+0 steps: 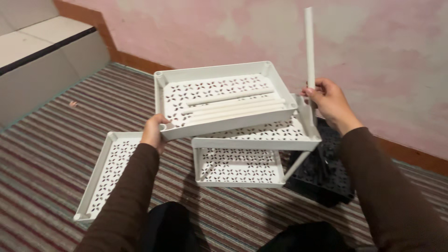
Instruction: The person assembles a white plastic multi-tier rack by inserting vertical support poles into the corners of perforated trays and stacking them. The person handles white trays and poles, building a three-tier structure on a striped carpet.
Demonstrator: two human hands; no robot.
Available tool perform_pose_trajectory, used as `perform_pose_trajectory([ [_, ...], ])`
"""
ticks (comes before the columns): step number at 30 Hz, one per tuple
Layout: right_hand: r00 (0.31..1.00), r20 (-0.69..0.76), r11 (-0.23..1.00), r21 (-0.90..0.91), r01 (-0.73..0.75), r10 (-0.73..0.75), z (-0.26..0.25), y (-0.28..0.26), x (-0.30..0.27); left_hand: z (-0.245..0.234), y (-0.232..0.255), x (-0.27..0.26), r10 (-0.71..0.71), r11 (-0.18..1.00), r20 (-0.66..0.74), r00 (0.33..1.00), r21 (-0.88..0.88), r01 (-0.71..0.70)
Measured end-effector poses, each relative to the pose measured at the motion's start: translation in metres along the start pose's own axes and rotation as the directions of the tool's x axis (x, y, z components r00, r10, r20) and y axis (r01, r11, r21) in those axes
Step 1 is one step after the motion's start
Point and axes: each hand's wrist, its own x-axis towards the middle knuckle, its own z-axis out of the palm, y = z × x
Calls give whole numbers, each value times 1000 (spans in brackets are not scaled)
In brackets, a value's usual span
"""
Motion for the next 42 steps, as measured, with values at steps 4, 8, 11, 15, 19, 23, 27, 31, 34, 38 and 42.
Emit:
perform_pose_trajectory([
  [4, 997, -15, 993, 95, -68, 70, -17, -3, -23, 6, -1, -3, 41, 999, -27, 999, -5, -41],
  [8, 995, -38, 996, 7, -88, 89, -37, -3, -44, 6, -2, -2, 46, 998, -87, 995, 41, -43],
  [11, 998, -24, 998, 2, -58, 58, -46, 9, -53, 5, -5, -2, 58, 998, -64, 996, 17, -57],
  [15, 999, -53, 999, 42, -8, 10, -52, 23, -63, 8, -10, 1, 54, 998, -72, 996, 27, -52],
  [19, 996, -91, 998, 63, -5, 11, -51, 25, -61, 13, -10, 3, 64, 998, -71, 995, 8, -63],
  [23, 997, -77, 999, 42, -24, 27, -44, 26, -59, 16, -10, 0, 55, 998, -103, 993, 28, -53],
  [27, 993, -118, 998, 60, 16, -9, -39, 31, -65, 17, -9, -4, 56, 998, -79, 995, 42, -53],
  [31, 984, -159, 996, 23, 89, -84, -39, 37, -74, 19, -6, -2, 53, 997, -69, 996, 54, -50],
  [34, 985, -150, 997, -7, 82, -83, -37, 42, -79, 18, -7, -3, 55, 996, -72, 996, 70, -50],
  [38, 981, -149, 992, -29, 120, -123, -28, 46, -82, 21, -6, -3, 28, 997, -88, 996, 68, -22],
  [42, 957, -227, 975, -172, 144, -182, -14, 46, -89, 21, -5, -4, 26, 999, -97, 995, 48, -21],
])
